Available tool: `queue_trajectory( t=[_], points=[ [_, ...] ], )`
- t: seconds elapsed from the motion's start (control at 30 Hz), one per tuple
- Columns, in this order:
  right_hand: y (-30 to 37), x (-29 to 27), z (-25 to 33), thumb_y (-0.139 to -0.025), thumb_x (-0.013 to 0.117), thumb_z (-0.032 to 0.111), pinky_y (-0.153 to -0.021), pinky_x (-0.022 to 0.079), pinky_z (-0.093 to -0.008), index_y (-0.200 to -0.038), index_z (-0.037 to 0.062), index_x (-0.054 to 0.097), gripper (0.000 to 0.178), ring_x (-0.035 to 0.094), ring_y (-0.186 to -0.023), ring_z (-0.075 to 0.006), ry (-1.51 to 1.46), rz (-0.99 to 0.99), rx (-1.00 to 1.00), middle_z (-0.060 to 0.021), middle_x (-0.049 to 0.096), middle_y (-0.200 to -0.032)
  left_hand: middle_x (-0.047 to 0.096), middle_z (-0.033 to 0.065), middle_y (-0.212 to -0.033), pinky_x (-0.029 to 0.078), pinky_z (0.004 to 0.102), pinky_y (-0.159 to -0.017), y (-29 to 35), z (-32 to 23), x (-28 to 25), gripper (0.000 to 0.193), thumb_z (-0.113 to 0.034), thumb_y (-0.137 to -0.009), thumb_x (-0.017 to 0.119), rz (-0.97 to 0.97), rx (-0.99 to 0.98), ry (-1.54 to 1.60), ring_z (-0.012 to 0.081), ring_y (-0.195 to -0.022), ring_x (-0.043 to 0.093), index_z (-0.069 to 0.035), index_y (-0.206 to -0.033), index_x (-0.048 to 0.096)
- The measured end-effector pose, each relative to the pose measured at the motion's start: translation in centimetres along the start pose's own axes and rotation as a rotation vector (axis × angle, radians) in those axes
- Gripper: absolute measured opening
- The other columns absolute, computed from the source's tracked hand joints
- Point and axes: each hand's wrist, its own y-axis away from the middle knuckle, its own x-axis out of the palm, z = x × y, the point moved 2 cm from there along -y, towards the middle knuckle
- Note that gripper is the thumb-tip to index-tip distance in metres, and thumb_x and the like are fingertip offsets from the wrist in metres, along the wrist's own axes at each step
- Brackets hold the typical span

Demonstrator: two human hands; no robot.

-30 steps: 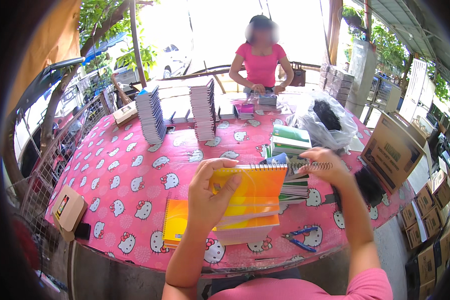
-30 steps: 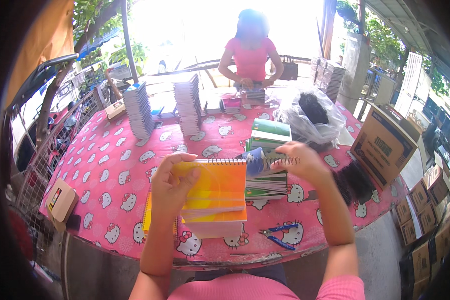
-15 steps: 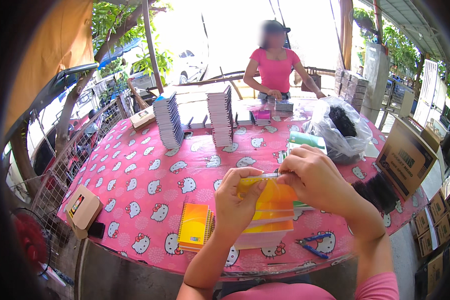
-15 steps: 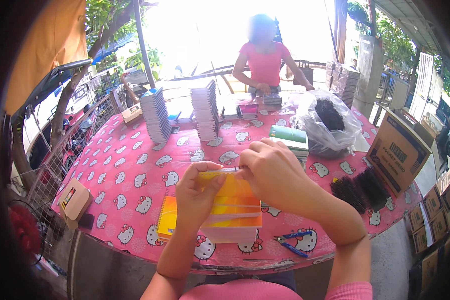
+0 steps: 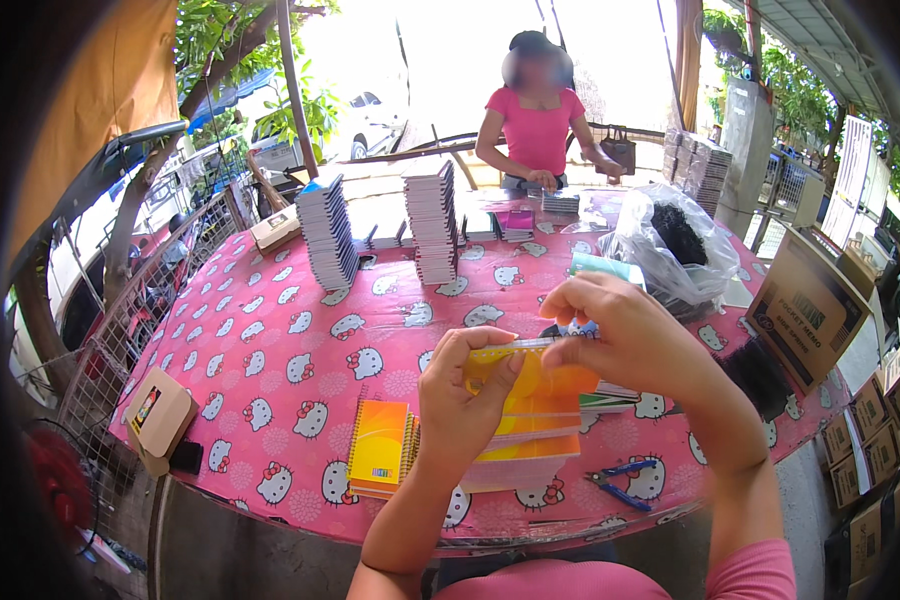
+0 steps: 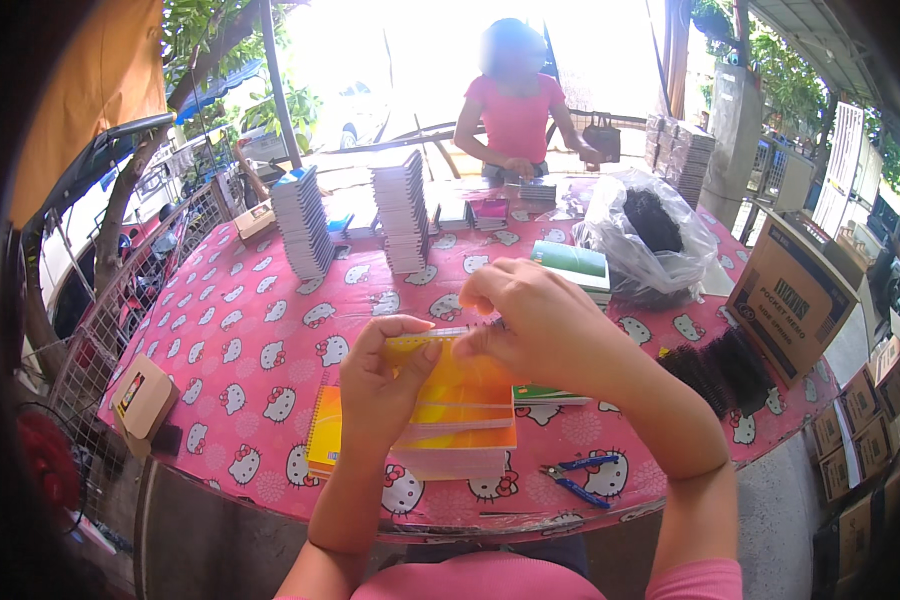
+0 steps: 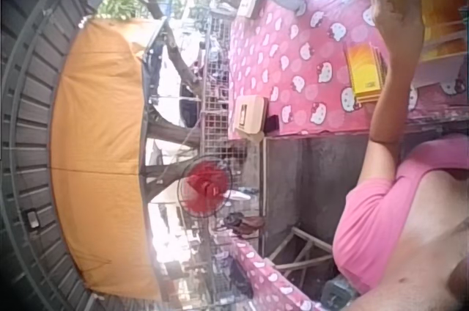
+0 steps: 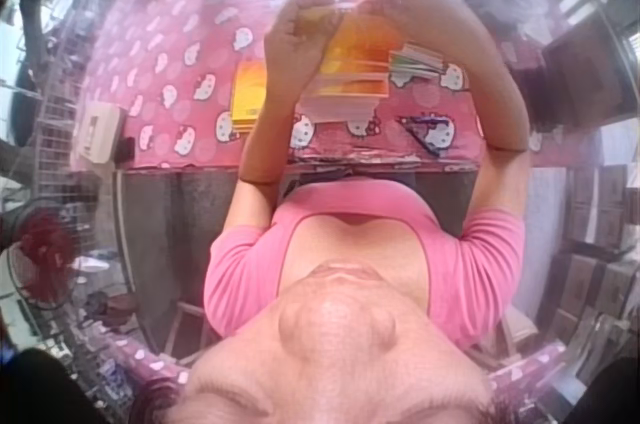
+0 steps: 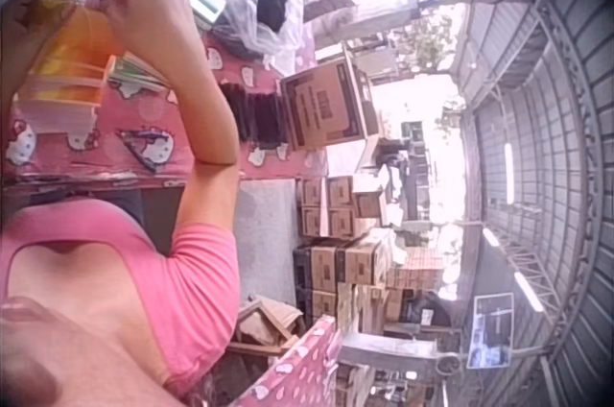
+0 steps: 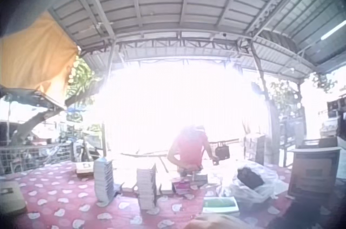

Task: The person trims the excess spiral binding on small yellow notebooks using pliers and then stacks the notebooks on a table.

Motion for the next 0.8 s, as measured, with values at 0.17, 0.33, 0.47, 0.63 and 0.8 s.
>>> queue_trajectory(
  t=[0.17,0.33,0.47,0.63,0.8],
  points=[
    [0.2,-0.4,0.9,-0.078,0.07,0.006,-0.069,0.048,-0.0371,-0.09,-0.0002,0.063,0.015,0.06,-0.076,-0.0285,0.006,0.009,0.01,-0.0127,0.06,-0.081,0.062,0.0054,-0.094,0.047,0.026,-0.073,0.0,0.0,0.1,0.019,-0.008,-0.084,0.072,-0.022,0.008,-0.002,0.013,-0.086,0.06,-0.003,-0.1,0.064],
    [0.4,0.1,0.5,-0.077,0.07,0.003,-0.069,0.048,-0.0373,-0.086,-0.0005,0.062,0.012,0.06,-0.074,-0.0294,0.026,0.021,-0.063,-0.0127,0.059,-0.08,0.063,0.0061,-0.092,0.048,0.0277,-0.073,0.1,-0.3,0.1,0.018,-0.006,-0.083,0.072,-0.026,0.028,-0.022,0.015,-0.085,0.061,-0.003,-0.098,0.064],
    [0.5,1.1,1.5,-0.075,0.07,0.001,-0.069,0.047,-0.0386,-0.081,-0.0004,0.06,0.012,0.06,-0.074,-0.0311,0.007,-0.033,0.067,-0.0129,0.058,-0.078,0.062,0.0043,-0.098,0.048,0.025,-0.078,0.3,-0.2,-0.3,0.018,-0.001,-0.085,0.068,-0.003,0.066,-0.097,0.0109,-0.09,0.059,-0.002,-0.102,0.061],
    [1.2,1.4,1.7,-0.079,0.066,0.01,-0.07,0.047,-0.0442,-0.075,0.0,0.057,0.014,0.06,-0.077,-0.0368,0.079,-0.077,0.054,-0.0151,0.06,-0.076,0.061,0.002,-0.101,0.047,0.0227,-0.081,0.5,-0.3,-0.1,0.02,0.003,-0.085,0.067,0.037,0.027,-0.061,0.0081,-0.093,0.057,-0.001,-0.104,0.06],
    [0.0,-2.4,-2.8,-0.086,0.06,0.009,-0.068,0.049,-0.0364,-0.085,-0.0002,0.063,0.009,0.063,-0.072,-0.0243,-0.067,0.062,0.018,-0.0138,0.065,-0.081,0.061,0.0064,-0.092,0.048,0.0272,-0.073,0.5,0.3,-0.6,0.021,-0.001,-0.08,0.071,-0.009,0.15,-0.094,0.0166,-0.084,0.061,-0.004,-0.099,0.062]
  ],
)
